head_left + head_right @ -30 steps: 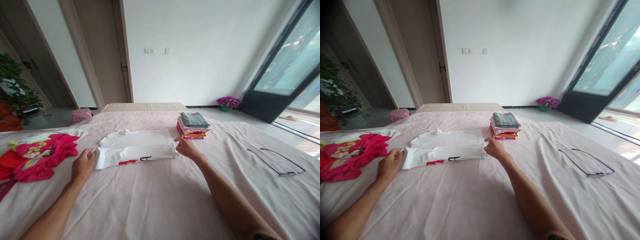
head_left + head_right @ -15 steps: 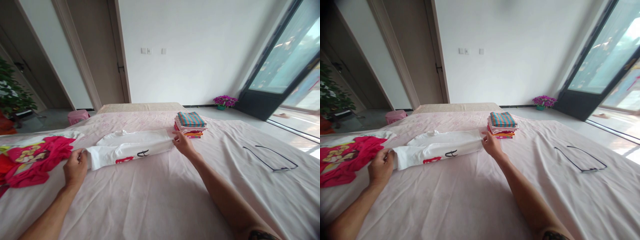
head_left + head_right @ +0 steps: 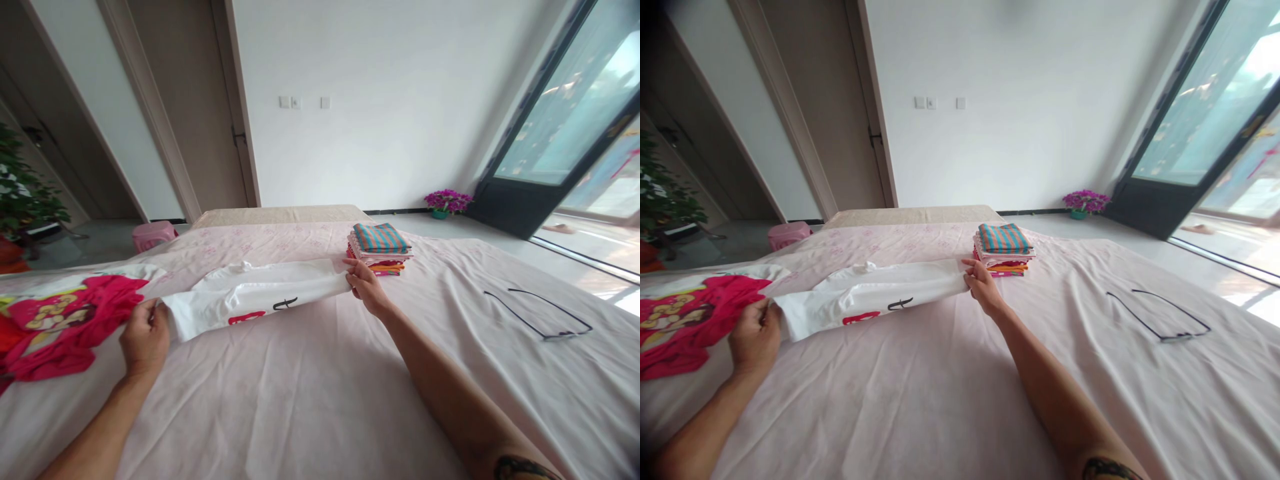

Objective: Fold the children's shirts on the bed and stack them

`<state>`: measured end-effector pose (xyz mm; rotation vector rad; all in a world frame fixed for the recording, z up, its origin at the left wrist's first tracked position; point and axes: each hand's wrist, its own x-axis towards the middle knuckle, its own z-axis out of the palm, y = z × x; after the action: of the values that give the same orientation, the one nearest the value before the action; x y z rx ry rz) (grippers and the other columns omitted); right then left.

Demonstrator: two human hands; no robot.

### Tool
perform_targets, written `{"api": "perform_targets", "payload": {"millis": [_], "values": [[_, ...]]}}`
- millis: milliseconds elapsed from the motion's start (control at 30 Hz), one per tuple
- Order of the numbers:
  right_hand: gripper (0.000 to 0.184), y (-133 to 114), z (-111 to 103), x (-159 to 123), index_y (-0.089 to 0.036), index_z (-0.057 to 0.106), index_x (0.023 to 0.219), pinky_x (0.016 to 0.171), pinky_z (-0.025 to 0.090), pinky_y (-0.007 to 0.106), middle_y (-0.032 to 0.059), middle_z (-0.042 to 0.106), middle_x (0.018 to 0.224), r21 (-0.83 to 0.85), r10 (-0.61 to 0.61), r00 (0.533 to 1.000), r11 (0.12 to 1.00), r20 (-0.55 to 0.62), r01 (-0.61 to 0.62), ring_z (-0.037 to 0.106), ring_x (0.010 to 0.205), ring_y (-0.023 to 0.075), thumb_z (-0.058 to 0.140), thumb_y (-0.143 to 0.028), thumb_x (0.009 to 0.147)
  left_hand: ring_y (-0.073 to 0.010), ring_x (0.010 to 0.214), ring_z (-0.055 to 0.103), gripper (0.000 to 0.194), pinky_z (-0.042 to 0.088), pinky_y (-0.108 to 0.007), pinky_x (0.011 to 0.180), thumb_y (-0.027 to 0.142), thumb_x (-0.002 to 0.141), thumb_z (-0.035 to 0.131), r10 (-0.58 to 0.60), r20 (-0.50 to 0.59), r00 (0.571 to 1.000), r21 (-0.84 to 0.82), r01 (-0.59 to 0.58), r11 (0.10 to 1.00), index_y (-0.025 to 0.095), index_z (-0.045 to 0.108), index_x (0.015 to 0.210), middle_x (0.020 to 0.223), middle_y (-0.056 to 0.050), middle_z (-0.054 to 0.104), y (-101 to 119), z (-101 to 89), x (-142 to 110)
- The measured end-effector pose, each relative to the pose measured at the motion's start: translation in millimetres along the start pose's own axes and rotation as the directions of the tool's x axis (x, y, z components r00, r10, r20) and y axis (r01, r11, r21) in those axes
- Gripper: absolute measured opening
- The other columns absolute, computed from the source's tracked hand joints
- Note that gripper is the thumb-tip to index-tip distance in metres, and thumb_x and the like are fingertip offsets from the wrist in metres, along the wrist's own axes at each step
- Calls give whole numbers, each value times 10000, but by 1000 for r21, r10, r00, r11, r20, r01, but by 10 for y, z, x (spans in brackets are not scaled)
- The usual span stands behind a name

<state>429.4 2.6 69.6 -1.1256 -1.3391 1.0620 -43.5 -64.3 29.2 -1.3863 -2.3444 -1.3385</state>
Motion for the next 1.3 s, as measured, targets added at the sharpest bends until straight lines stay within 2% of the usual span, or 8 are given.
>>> {"api": "perform_targets", "payload": {"millis": [267,433,533,633,833,1033,1167,1300], "values": [[440,122,-207,25,-187,644,1140,434,261,188,-25,575,637,-409,381,897,872,223,-269,471,496,95,510,-194,721,-213,862,636,316,452,-278,757,413,893,464,2,198,980,198,-42,979,246,603,1122,962,-29,707,-44,21,39],[323,137,-199,56,-193,670,1082,588,415,228,39,700,840,-670,209,978,729,22,-141,609,648,138,535,-385,861,-314,951,650,339,461,-364,706,371,899,412,-60,374,926,365,-87,927,227,618,1127,1143,-125,685,75,-44,31],[353,143,-133,24,-223,683,1080,651,416,245,37,712,904,-807,180,983,587,44,-71,627,747,167,627,-450,815,-308,1143,589,351,456,-387,895,220,877,394,175,248,953,285,-245,927,204,614,1149,1246,-142,635,233,-77,-42],[218,170,-45,8,-228,695,978,674,396,246,23,701,900,-860,81,993,510,80,28,613,799,171,629,-336,800,-255,1148,591,348,428,-343,1001,192,859,393,345,202,917,98,-369,924,207,622,1121,1224,-92,653,479,-37,-177],[144,188,-15,54,-184,671,901,683,396,224,12,645,867,-684,-117,960,680,256,265,552,746,132,571,-243,817,-199,1009,652,324,510,-308,893,316,861,461,427,478,767,-364,-269,892,221,668,1093,1160,-45,701,1266,367,-532],[155,111,-46,-1,-170,643,825,600,374,202,-28,567,715,-447,-121,920,845,372,292,490,651,106,556,-298,834,-300,1285,515,686,372,-415,1091,298,676,755,661,479,578,-588,-347,730,163,574,1323,1352,-155,596,2123,1080,-834],[215,164,-55,25,-174,674,909,557,414,201,-13,614,742,-355,-97,951,913,294,203,522,599,99,559,-344,846,-246,914,654,394,473,-338,858,305,596,797,498,588,637,-582,-94,808,201,716,967,917,-72,729,2405,1375,-934],[233,356,-146,118,-179,667,991,569,488,226,14,669,868,-307,-110,993,945,33,114,589,583,104,524,-299,852,-171,675,582,234,455,-280,656,421,752,602,228,569,790,-506,118,854,187,610,771,648,3,588,2244,1439,-759]]}}
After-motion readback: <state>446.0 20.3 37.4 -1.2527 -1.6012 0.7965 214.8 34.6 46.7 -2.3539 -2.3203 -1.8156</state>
